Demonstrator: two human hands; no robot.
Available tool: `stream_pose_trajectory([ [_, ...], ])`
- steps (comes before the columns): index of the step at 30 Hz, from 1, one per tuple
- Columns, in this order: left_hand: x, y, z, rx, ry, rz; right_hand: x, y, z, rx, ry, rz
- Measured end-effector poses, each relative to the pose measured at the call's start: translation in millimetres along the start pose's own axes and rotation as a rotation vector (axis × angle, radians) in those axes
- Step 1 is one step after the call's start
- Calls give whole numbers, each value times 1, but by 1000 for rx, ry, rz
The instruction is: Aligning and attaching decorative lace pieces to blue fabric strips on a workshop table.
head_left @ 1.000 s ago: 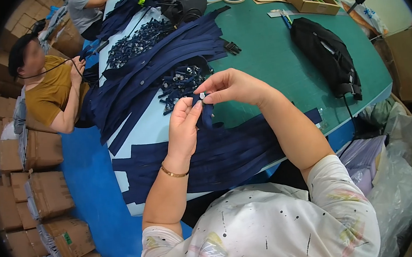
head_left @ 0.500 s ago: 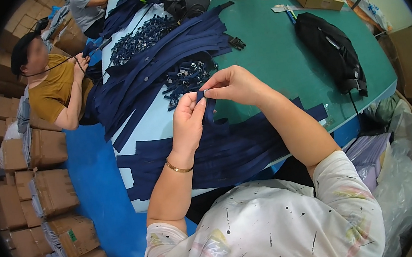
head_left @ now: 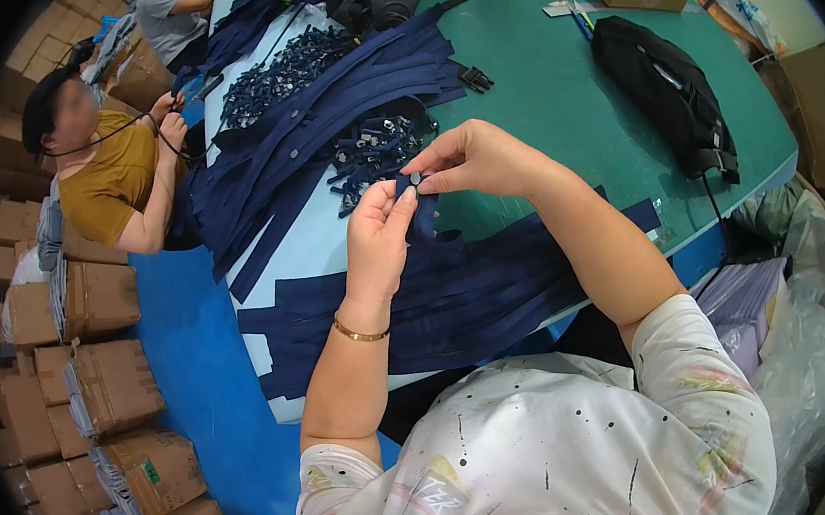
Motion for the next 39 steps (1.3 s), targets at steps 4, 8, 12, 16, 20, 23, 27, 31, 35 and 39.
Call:
stream_pose_trajectory([
  [4, -1, 1, 2, 24, 30, -5, 2, 0, -1, -14, -7, 6],
  [8, 0, 2, 3, 5, 22, -21, 2, 0, -1, -14, -8, 14],
  [12, 0, 2, 2, 10, 20, -15, 2, 0, -2, -10, 4, 16],
  [16, -1, 2, 1, 15, 18, 0, 4, 0, -3, 3, 25, 12],
  [20, -1, 2, 1, 19, 6, -18, 2, 1, -4, -1, 34, 11],
  [23, -1, 1, 1, 25, -23, -11, 3, 0, -3, -11, 26, 3],
  [27, 0, 2, 2, 37, -64, -14, 1, 0, -3, -14, 30, -1],
  [31, 1, 2, -2, 1, -175, -142, 3, 0, -4, -12, 7, -16],
  [35, 6, 7, 10, 1, 15, -255, 0, 0, -4, -28, 21, -30],
  [39, 2, 6, 3, -23, 26, -251, -2, 0, -1, -31, 79, -54],
])
Point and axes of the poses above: each hand's wrist, its own y-axis away from the middle knuckle, its own z-axis out of the palm, x = y × z, the point moved 4 cm from there along -y, towards the middle knuckle, and after that the axes turned 12 degrees about y, right-handed, at the moved point
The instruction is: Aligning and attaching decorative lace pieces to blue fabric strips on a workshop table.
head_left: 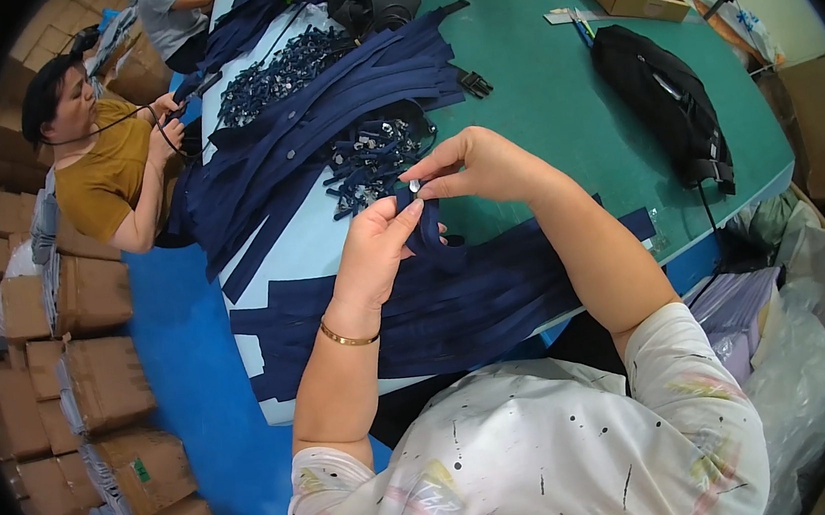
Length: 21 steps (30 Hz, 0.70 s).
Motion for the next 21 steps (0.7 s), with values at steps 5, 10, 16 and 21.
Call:
stream_pose_trajectory([
  [5, 3, 0, -2, 8, -191, 9, 2, 0, 1, -2, 1, -17],
  [10, 1, -1, -1, -20, -150, 34, 3, -1, 1, -15, 23, 19],
  [16, -2, -4, -6, -26, -180, 53, 4, 0, 3, 8, 96, -5],
  [21, -2, -5, -8, -16, -188, 27, 5, -1, 6, 24, 137, -43],
])
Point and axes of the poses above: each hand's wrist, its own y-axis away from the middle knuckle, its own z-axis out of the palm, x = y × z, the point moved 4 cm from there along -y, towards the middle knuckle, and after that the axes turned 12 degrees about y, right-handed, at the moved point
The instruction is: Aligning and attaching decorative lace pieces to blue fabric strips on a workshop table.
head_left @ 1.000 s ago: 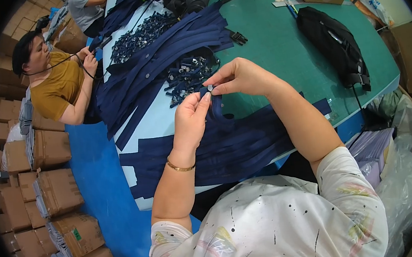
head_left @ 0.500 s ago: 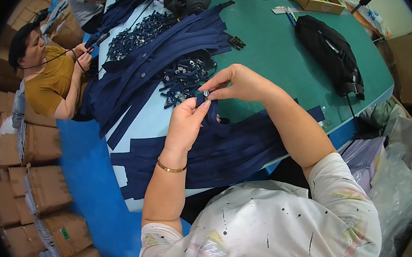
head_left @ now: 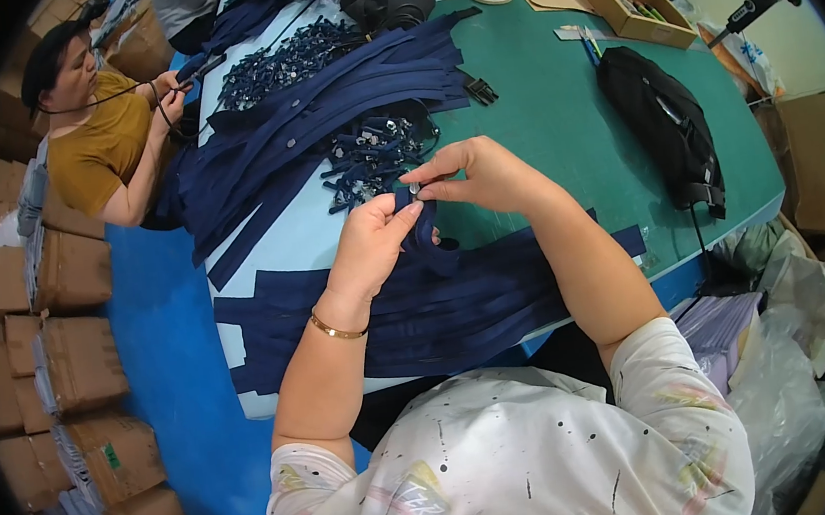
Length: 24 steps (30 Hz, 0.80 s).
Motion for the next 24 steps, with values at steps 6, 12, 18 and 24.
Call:
stream_pose_trajectory([
  [6, 1, 0, -1, 9, 18, -6, -5, 0, -1, -16, -43, -36],
  [12, 4, 1, 2, 0, 60, 9, 5, -2, 3, -39, -256, 73],
  [18, 4, 2, 4, 21, 44, 20, 6, -1, 4, -49, -264, 80],
  [24, 5, 2, 5, 20, 63, 33, 7, -2, 6, -22, -302, 103],
])
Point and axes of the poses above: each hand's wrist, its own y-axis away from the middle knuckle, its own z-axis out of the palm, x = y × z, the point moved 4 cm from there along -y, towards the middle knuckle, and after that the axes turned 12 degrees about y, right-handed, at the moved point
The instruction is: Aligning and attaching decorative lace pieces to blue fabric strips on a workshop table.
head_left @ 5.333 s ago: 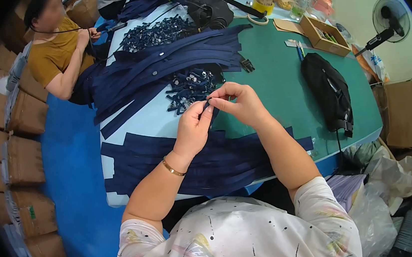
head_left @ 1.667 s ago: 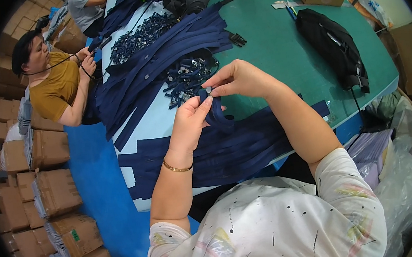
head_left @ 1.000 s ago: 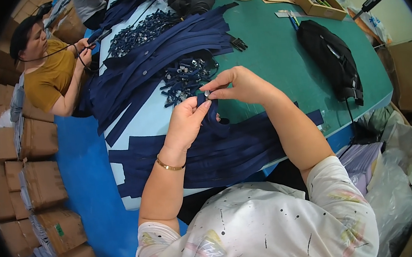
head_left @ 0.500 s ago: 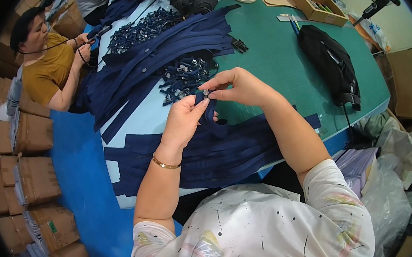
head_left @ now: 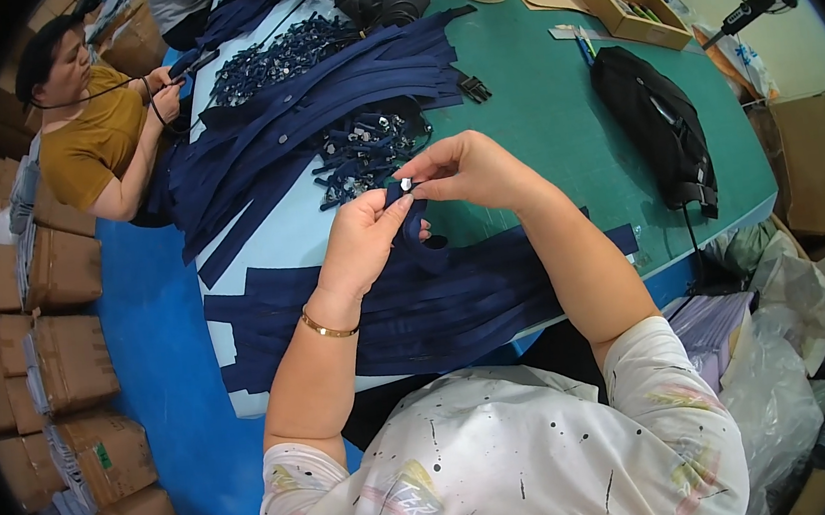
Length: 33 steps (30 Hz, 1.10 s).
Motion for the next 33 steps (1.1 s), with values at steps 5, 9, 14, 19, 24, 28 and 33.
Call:
stream_pose_trajectory([
  [5, 0, 0, 1, -15, 19, 12, 0, 0, -1, 25, 51, 6],
  [9, 0, 0, 1, -9, 5, 21, -3, 1, -2, 8, 102, 22],
  [14, -2, 0, 0, -3, 4, 20, -3, 0, -2, -4, 109, 25],
  [19, -2, -1, -3, 38, -4, 59, -10, 3, -2, 63, 267, -153],
  [24, -4, -4, -7, 70, 16, 73, -16, 3, 2, 144, 396, -233],
  [28, -8, -6, -11, 82, 21, 99, -20, 4, 4, 182, 419, -228],
  [33, -2, -4, -3, 127, 57, 118, -22, 5, 7, 261, 503, -331],
])
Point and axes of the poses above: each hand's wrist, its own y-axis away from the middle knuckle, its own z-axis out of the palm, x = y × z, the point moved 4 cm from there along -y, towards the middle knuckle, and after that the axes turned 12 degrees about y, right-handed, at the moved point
